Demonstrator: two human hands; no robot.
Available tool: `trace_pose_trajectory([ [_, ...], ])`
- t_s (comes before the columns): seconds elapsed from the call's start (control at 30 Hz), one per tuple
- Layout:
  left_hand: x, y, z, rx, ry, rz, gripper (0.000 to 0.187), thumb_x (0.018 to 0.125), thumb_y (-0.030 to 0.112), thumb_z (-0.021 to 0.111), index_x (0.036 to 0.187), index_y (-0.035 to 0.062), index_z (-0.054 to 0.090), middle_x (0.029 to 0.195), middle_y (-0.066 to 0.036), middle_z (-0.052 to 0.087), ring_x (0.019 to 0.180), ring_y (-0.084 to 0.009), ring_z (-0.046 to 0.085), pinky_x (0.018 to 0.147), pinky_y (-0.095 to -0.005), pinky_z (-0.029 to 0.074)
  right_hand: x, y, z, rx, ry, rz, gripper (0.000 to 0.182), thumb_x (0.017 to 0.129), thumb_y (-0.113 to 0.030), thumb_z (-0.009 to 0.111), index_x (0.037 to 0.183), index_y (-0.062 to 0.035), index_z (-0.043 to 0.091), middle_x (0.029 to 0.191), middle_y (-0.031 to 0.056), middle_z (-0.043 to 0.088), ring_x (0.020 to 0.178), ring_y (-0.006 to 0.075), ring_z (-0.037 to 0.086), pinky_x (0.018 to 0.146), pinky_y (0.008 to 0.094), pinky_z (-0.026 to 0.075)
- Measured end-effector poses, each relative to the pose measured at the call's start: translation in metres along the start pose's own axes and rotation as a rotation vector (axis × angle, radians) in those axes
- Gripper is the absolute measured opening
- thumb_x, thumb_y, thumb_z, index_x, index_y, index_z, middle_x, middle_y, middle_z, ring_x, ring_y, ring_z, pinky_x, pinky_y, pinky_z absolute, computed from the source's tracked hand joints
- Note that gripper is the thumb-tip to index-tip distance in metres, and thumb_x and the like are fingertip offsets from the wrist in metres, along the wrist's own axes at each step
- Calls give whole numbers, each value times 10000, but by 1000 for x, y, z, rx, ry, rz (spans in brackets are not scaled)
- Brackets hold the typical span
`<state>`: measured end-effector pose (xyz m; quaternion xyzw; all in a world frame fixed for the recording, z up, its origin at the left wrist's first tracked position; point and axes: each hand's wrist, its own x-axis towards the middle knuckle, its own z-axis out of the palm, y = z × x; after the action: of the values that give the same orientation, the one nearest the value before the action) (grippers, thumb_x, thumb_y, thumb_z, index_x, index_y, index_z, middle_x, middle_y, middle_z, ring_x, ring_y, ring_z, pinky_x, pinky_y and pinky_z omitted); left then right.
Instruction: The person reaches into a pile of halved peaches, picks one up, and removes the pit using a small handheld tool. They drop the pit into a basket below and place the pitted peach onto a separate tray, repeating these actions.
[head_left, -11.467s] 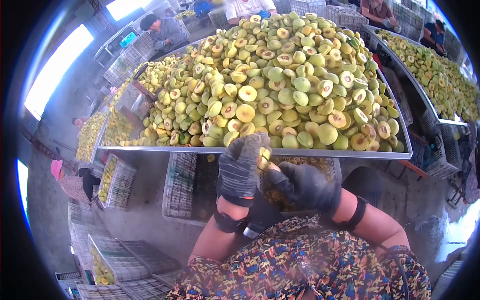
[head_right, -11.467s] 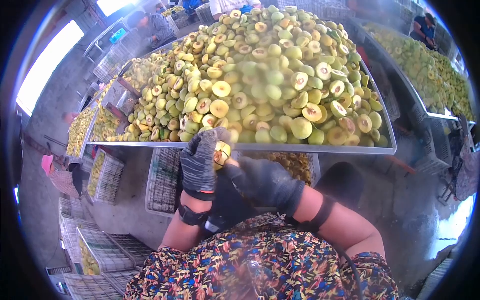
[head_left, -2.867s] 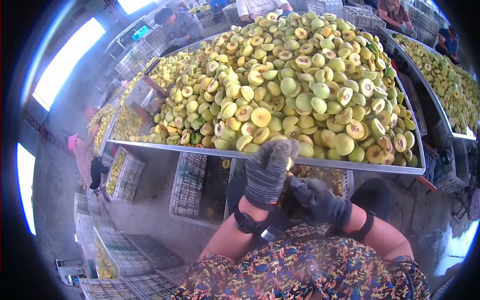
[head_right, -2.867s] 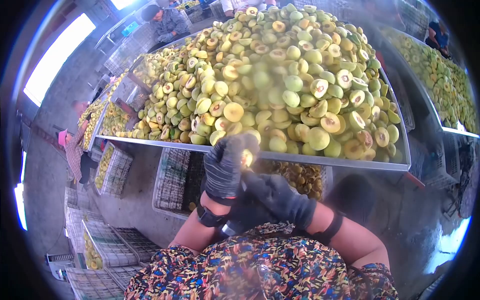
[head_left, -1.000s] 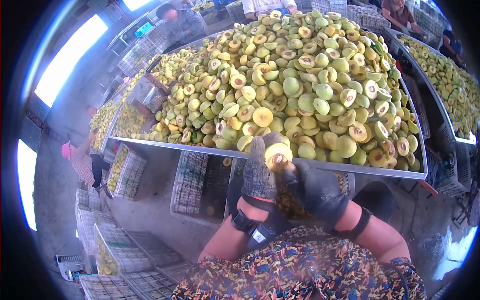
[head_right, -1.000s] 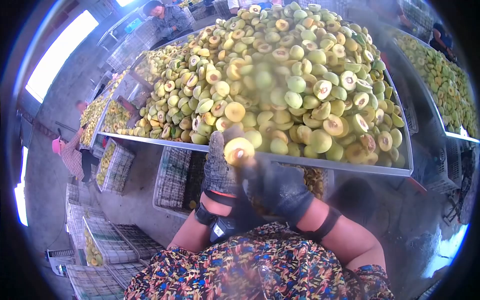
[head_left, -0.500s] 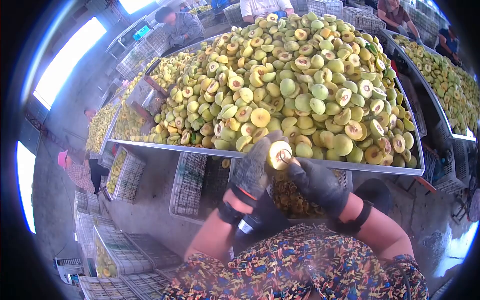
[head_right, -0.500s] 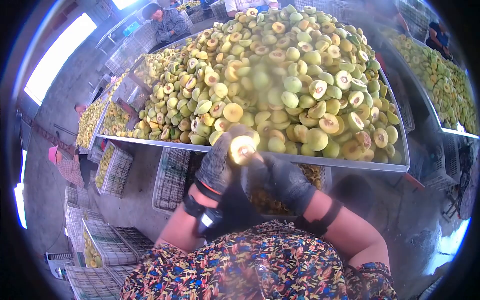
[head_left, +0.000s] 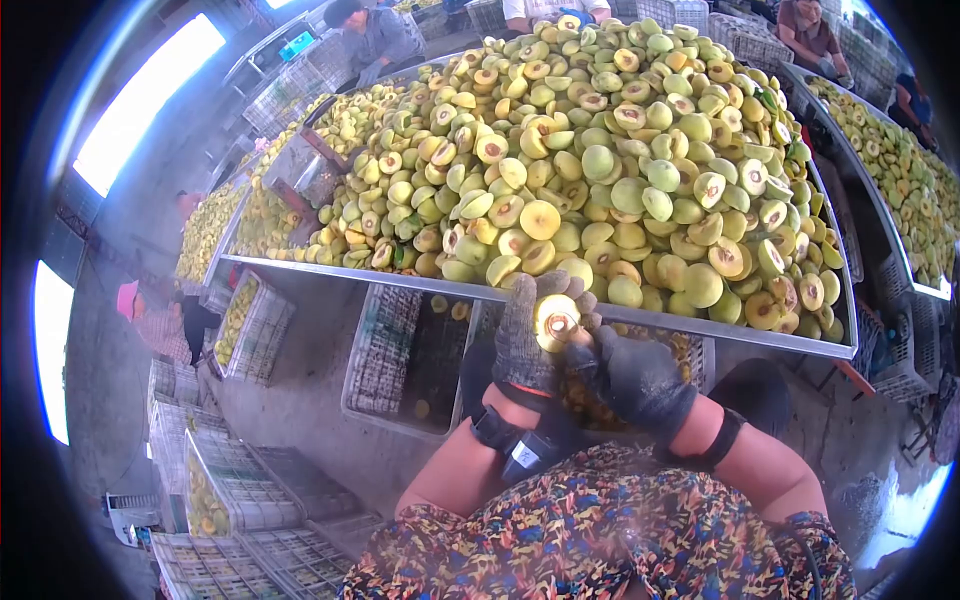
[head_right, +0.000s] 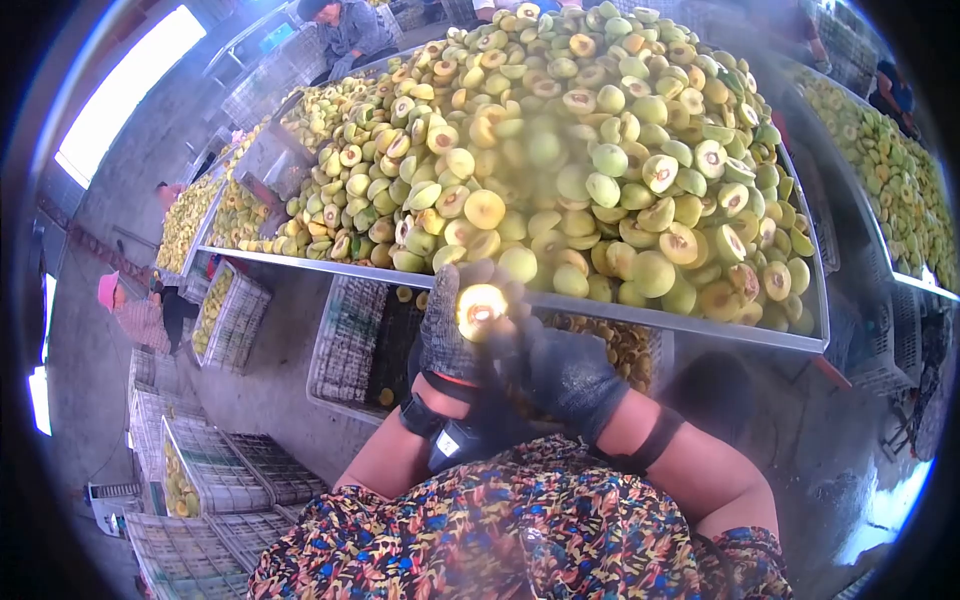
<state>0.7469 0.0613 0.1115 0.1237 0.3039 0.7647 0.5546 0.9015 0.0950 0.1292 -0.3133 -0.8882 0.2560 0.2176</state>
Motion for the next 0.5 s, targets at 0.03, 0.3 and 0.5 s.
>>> trace_pose_trajectory([
  [0.03, 1, 3, 0, 16, -86, -12, 448, 1005, 430, 497, 1105, 15, 630, 1028, -158, 672, 902, -304, 665, 771, -439, 571, 0, 0, -1, -40, -22, -12, 384, 997, -390, 501, 1043, -17, 580, 712, 191, 645, 632, 390, 636, 585, 487, 497],
  [0.3, 15, 41, 20, 745, -188, -194, 461, 994, 422, 527, 1014, -21, 651, 804, -137, 689, 657, -226, 673, 545, -298, 559, -5, 7, 8, -102, -110, 31, 393, 992, -409, 499, 1023, -24, 574, 736, 197, 661, 663, 378, 653, 592, 475, 506],
  [0.5, 15, 34, 33, 546, -12, -315, 439, 993, 405, 536, 875, 0, 657, 776, -134, 687, 617, -220, 666, 494, -287, 543, -4, 10, 8, 932, -307, 291, 406, 971, -428, 518, 1063, -37, 577, 762, 204, 668, 676, 358, 665, 616, 460, 510],
])
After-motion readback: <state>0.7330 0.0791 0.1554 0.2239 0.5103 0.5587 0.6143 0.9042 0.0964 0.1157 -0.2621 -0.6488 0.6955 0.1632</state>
